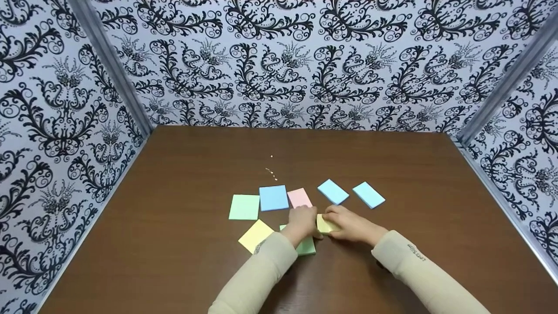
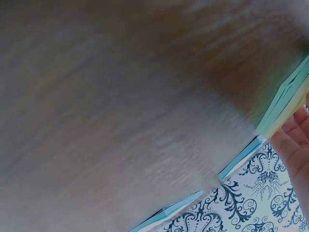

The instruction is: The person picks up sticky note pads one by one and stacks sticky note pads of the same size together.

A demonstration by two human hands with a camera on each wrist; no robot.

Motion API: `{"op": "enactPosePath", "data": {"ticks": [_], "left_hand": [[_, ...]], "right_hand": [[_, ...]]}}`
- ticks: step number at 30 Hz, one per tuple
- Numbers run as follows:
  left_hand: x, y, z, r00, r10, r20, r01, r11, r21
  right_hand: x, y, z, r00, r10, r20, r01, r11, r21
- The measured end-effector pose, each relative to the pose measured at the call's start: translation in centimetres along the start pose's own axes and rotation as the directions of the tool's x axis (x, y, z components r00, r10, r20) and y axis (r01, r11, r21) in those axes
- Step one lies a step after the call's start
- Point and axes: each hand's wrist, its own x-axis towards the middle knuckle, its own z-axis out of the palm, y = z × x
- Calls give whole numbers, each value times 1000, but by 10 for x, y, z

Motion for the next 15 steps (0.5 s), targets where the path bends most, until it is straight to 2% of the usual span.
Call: {"op": "enactPosePath", "data": {"ticks": [9, 15], "left_hand": [[0, 0, 3, 1000, 11, -23, -11, 1000, 17], [1, 0, 0, 1000, 12, 5, -12, 1000, -19]], "right_hand": [[0, 0, 0, 1000, -17, -13, 16, 1000, -11], [0, 1, -1, 1000, -18, -14, 18, 1000, -9]]}}
